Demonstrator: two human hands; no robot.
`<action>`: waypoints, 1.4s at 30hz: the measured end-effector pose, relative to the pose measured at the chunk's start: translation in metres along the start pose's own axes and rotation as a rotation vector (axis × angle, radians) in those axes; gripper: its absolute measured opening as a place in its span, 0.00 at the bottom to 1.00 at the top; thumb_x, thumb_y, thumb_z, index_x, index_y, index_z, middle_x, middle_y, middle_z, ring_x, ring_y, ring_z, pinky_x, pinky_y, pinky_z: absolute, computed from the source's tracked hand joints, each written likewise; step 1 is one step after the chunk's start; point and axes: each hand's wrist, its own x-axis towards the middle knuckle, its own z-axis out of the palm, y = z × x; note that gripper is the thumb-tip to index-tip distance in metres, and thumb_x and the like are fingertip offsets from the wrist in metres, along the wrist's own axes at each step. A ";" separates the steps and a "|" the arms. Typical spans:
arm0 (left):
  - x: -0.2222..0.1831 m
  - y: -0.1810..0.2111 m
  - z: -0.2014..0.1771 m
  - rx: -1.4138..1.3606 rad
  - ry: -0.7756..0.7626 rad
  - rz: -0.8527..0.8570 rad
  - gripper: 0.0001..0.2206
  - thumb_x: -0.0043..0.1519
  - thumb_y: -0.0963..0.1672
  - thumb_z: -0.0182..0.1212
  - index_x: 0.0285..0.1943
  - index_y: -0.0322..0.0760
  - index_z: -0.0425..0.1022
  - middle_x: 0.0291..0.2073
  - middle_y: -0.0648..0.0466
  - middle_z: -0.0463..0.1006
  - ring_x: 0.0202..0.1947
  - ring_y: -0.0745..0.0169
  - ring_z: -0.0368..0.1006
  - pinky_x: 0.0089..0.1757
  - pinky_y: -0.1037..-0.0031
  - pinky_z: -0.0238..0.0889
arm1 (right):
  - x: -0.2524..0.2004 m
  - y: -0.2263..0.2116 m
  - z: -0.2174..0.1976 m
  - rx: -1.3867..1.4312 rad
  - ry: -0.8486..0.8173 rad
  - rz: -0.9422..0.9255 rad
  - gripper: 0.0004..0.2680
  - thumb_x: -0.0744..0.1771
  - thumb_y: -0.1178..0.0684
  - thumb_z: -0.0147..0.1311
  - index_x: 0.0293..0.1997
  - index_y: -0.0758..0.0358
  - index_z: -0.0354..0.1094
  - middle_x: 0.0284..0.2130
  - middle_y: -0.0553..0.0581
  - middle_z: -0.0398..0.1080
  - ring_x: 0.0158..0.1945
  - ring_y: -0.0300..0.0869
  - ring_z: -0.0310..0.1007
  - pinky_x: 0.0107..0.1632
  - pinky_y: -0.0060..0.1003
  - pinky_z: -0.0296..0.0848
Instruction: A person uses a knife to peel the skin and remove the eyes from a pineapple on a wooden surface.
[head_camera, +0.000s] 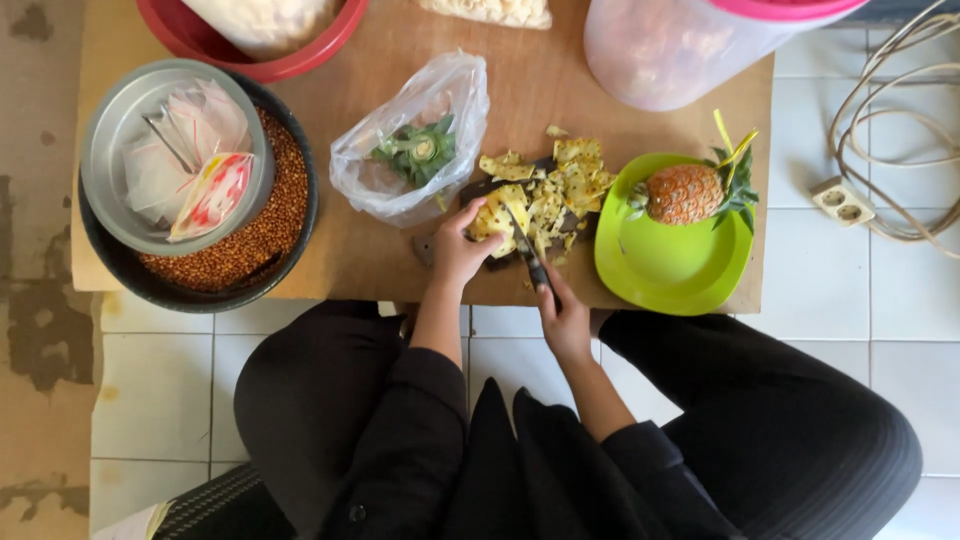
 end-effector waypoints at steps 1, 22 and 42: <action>-0.009 0.000 -0.002 0.004 -0.002 -0.005 0.32 0.40 0.43 0.77 0.59 0.49 0.79 0.54 0.46 0.80 0.57 0.45 0.74 0.56 0.63 0.68 | -0.004 0.007 0.001 0.001 -0.003 0.006 0.15 0.69 0.49 0.54 0.64 0.43 0.70 0.48 0.67 0.76 0.53 0.59 0.74 0.55 0.50 0.75; -0.016 0.019 -0.011 0.046 -0.091 -0.048 0.37 0.43 0.50 0.82 0.65 0.52 0.75 0.60 0.47 0.76 0.62 0.45 0.70 0.61 0.62 0.63 | 0.019 -0.007 -0.009 -0.131 -0.074 0.034 0.24 0.70 0.53 0.50 0.77 0.49 0.46 0.52 0.74 0.67 0.56 0.66 0.71 0.54 0.57 0.74; -0.012 0.007 -0.009 0.073 -0.148 -0.041 0.33 0.54 0.53 0.76 0.69 0.53 0.71 0.62 0.48 0.74 0.63 0.48 0.69 0.60 0.63 0.65 | -0.036 -0.044 -0.041 -0.186 -0.176 0.043 0.19 0.70 0.46 0.50 0.72 0.38 0.59 0.52 0.64 0.73 0.54 0.59 0.75 0.51 0.48 0.77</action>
